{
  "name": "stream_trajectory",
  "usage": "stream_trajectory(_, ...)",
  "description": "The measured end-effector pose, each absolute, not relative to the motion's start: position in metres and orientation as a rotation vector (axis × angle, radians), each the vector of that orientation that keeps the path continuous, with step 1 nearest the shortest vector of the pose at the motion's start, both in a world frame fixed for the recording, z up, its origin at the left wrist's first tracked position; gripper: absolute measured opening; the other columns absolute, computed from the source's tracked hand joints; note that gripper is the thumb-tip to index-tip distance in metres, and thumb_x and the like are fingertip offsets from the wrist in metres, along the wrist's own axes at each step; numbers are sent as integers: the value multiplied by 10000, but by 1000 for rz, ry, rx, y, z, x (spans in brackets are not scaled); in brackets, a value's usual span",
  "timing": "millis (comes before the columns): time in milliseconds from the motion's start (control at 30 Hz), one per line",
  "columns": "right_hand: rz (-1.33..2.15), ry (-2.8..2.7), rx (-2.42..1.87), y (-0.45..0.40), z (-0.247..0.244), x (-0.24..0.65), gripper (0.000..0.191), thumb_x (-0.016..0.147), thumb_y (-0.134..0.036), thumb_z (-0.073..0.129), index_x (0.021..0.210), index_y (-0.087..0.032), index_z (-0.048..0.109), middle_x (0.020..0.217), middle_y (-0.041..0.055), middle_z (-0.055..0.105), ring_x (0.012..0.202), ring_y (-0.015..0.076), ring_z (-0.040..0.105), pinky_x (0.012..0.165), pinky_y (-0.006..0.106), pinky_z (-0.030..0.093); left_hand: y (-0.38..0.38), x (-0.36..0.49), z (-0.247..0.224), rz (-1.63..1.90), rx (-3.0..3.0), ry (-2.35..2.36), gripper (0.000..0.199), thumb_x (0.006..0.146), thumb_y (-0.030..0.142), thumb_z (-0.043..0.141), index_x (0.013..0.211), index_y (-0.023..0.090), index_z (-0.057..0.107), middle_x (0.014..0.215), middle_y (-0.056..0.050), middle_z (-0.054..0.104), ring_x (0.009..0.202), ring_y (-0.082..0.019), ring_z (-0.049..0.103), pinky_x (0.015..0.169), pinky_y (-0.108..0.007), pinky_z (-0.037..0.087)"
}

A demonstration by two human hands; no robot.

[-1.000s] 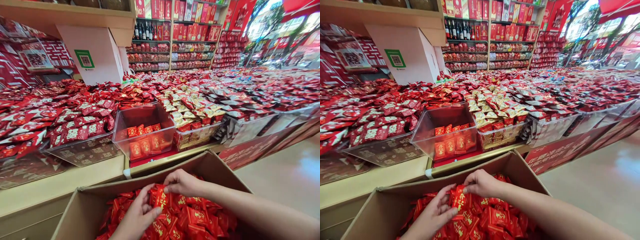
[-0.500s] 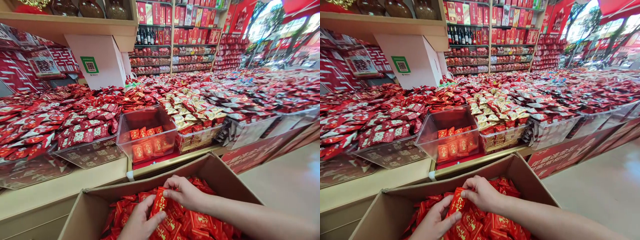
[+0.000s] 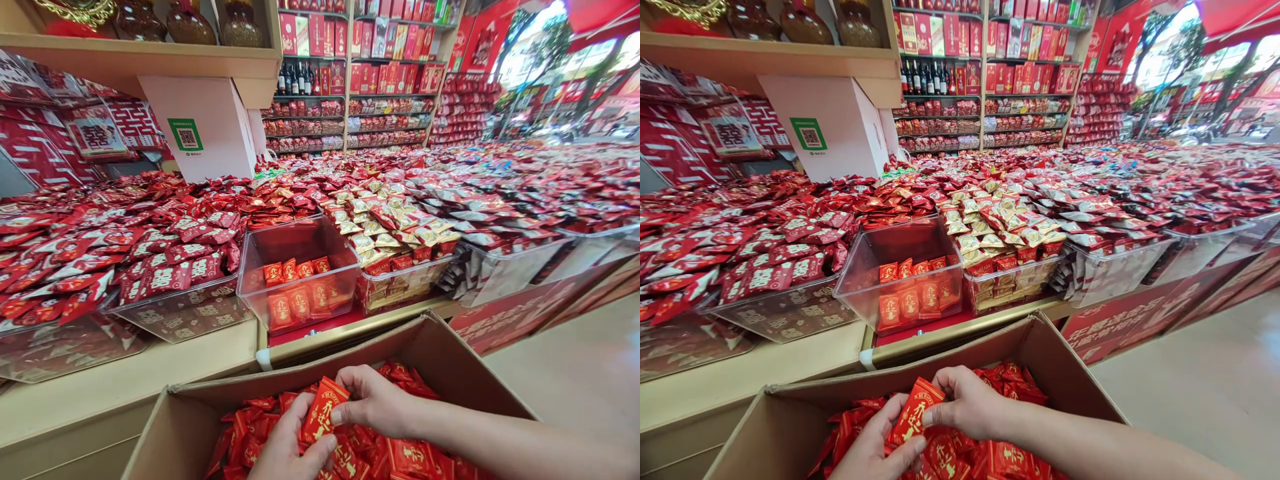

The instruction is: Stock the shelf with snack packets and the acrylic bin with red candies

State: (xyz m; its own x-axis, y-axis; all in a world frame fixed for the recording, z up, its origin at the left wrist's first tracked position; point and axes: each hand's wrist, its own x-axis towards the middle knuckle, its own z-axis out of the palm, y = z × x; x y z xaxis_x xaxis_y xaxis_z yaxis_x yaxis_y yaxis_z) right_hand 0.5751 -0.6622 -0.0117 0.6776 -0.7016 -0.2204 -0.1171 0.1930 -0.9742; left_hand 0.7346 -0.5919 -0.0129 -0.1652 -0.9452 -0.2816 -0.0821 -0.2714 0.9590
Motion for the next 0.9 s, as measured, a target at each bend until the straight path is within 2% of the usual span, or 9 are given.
stream_trajectory(233,-368,754,-1390,-669,-1,573,387,512,-408,731,609,-114,500,540,-25,516,483,62,428,468,184,327,-596,733,-7,-1660,1316,-1242,387,655,351,615,970,167,484,825,-2,551,514,-78,507,510,-245,432)
stream_trajectory(333,-358,701,-1345,-670,5,570,410,533,-465,710,627,-104,539,563,-11,552,484,67,472,486,188,358,-596,733,2,-1672,1301,-1218,357,649,334,620,945,173,502,895,-13,560,507,-66,502,498,-237,432)
stream_trajectory(533,-397,672,-1385,-668,6,568,401,632,-497,637,664,-109,541,596,-6,563,522,81,510,530,206,390,-591,736,4,-1706,1376,-1252,413,666,318,601,1039,179,490,685,29,585,508,-99,558,488,-216,398)
stream_trajectory(700,-411,667,-1356,-668,6,568,425,631,-523,626,656,-114,515,601,-5,556,526,84,509,548,219,397,-591,737,2,-1772,1362,-1225,495,657,349,604,1103,187,465,673,3,636,534,-124,597,478,-212,392)
stream_trajectory(900,-414,665,-1404,-667,6,568,417,648,-518,616,665,-116,507,594,-4,548,534,83,497,560,223,400,-591,738,3,-1779,1334,-1219,525,646,337,614,1114,165,451,635,14,612,518,-106,569,493,-209,397)
